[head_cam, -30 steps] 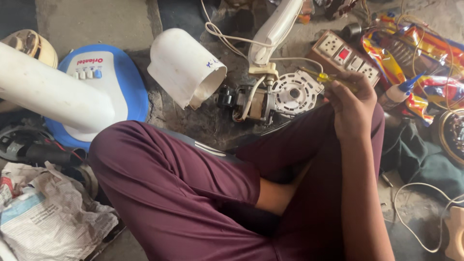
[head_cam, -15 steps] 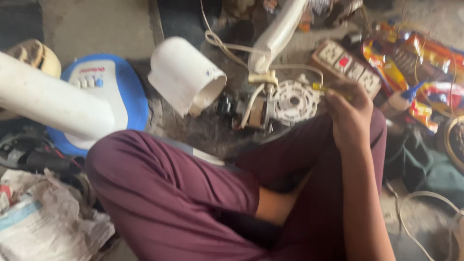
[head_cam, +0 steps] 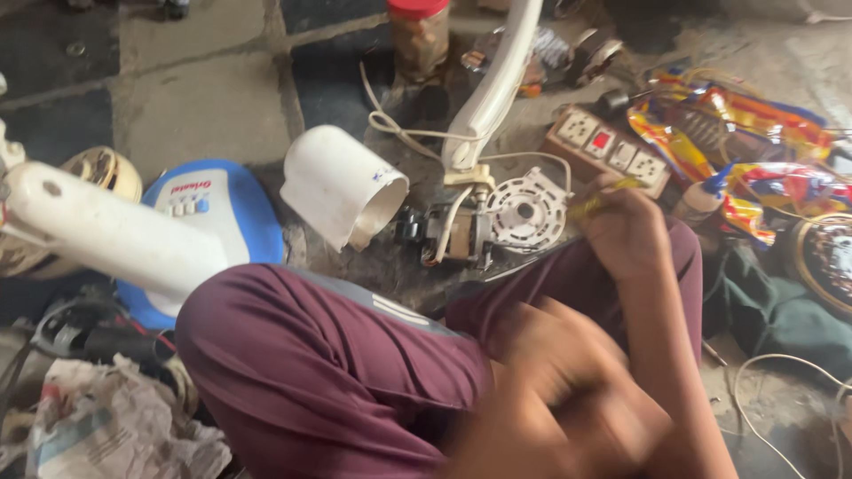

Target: The person disassembles a white plastic fan housing using a screwdriver, then uses pliers to remove a metal clip from the fan motor. They reassemble the motor with a plastic cover and test the shaft rotation.

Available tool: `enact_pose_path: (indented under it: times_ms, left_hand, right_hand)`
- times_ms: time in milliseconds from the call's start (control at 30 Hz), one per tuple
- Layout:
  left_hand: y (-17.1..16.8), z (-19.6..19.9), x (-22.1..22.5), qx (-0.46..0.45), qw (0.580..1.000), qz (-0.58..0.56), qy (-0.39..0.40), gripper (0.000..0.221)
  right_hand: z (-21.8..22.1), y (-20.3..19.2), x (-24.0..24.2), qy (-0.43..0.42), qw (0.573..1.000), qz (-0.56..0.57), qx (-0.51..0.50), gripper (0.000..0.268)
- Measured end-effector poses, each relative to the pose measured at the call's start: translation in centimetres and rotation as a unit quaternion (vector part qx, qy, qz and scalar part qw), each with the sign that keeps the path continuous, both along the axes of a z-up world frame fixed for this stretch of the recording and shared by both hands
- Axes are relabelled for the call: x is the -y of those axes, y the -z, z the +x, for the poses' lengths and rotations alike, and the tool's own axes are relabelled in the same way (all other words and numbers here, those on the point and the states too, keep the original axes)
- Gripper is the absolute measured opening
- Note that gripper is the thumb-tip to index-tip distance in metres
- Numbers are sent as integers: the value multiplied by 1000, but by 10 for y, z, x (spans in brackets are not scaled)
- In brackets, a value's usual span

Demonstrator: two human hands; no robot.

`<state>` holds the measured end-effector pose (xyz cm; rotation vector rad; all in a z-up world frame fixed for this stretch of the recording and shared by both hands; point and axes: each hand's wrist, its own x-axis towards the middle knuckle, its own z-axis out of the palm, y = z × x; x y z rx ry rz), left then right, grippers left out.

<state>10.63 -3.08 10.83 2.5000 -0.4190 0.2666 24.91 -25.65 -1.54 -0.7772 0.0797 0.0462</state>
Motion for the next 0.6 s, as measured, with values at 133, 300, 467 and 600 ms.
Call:
enact_pose_path:
  times_ms: [133, 300, 467, 600]
  left_hand:
    - [12, 39, -56, -45, 998, 20, -27, 81]
    - [102, 112, -71, -37, 993, 109, 40, 109]
    - [136, 134, -100, -75, 995, 13, 61, 92]
    - [129, 138, -116, -85, 994, -36, 65, 93]
  right_hand:
    - [21, 14, -5, -36, 910, -413, -13, 25]
    - [54, 33, -19, -161, 525, -816, 180, 27]
    - [55, 75, -17, -353, 597, -689, 213, 25]
    - [66, 78, -26, -419, 567, -687, 176, 22]
